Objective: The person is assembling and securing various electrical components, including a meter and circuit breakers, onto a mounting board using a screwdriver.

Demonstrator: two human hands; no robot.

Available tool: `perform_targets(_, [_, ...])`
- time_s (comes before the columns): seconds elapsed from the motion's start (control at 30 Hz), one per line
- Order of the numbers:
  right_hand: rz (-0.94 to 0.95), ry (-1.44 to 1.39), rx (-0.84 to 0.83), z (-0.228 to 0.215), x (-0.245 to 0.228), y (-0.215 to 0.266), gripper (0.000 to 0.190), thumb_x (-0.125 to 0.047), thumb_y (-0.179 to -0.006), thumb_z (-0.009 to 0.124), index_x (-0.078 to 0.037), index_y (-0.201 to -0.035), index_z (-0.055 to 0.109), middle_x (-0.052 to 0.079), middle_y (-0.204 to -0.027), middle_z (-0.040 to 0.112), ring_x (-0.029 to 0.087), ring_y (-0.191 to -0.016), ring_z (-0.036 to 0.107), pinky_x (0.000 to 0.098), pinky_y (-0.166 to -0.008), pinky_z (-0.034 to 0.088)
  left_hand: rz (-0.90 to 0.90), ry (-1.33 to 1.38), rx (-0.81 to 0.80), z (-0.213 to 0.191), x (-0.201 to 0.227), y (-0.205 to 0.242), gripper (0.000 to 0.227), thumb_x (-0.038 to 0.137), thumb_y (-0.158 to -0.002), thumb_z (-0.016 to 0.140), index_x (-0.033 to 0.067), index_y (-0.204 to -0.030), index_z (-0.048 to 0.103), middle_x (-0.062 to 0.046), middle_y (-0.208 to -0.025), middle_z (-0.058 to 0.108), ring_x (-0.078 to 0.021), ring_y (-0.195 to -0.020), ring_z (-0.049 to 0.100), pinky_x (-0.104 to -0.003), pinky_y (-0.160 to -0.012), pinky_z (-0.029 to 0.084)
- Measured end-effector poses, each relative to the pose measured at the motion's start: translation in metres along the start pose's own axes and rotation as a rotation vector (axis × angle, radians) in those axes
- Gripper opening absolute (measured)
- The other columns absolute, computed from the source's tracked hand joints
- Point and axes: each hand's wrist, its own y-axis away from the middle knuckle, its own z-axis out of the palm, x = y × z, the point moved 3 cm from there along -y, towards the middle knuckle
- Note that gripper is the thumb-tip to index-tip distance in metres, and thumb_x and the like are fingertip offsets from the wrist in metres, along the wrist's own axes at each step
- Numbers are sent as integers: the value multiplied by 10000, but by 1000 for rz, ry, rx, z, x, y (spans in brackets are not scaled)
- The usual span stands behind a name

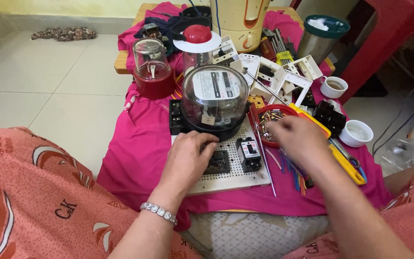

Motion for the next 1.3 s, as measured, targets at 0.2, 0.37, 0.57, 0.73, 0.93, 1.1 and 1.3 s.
perform_targets(0.2, [149,-50,94,-20,42,-18,342,-406,-922,673,-152,-1079,838,201,-1042,789,429,-1128,689,513,-932,528,69,2,5,7,29,4,207,243,-940,660,184,-1086,795,-99,-983,757,-323,-1023,671,-433,-916,539])
perform_targets(0.37, [128,-21,142,4,71,-52,448,-447,-850,733,-132,-1163,787,213,-1137,752,432,-1188,654,542,-974,511,40,34,-94,2,59,11,334,351,-942,676,148,-1197,751,-108,-1016,753,-273,-1061,651,-419,-969,485])
perform_targets(0.57, [159,14,151,30,114,-80,491,-413,-841,736,-95,-1215,749,242,-1165,732,451,-1194,652,535,-970,506,76,-44,-197,14,79,15,754,509,-788,798,109,-1402,620,-190,-1177,706,-361,-1146,614,-505,-1035,425])
perform_targets(0.73, [140,14,125,12,100,-67,442,-348,-862,713,-102,-1224,775,253,-1111,750,476,-1154,670,531,-945,518,97,-132,-165,40,82,15,778,519,-776,792,153,-1433,595,-173,-1213,677,-376,-1124,616,-509,-990,433])
perform_targets(0.93, [221,49,11,-23,93,-55,322,-345,-927,700,-150,-1168,789,114,-790,780,261,-694,712,414,-672,507,153,-214,60,57,81,14,632,430,-744,832,169,-1300,680,-102,-1083,662,-328,-998,611,-449,-925,438])
perform_targets(1.1, [343,-210,-109,-32,113,-53,255,-147,-936,733,-39,-1159,794,155,-794,746,246,-586,637,352,-552,488,109,-189,48,57,82,13,613,402,-738,838,183,-1291,686,-96,-1084,664,-333,-1003,616,-463,-911,456])
perform_targets(1.3, [483,-397,-196,-13,156,-72,169,0,-959,701,97,-1088,752,237,-777,685,293,-519,575,349,-452,471,120,-199,13,55,80,11,646,422,-741,834,183,-1317,668,-98,-1114,670,-319,-1026,621,-447,-943,436])
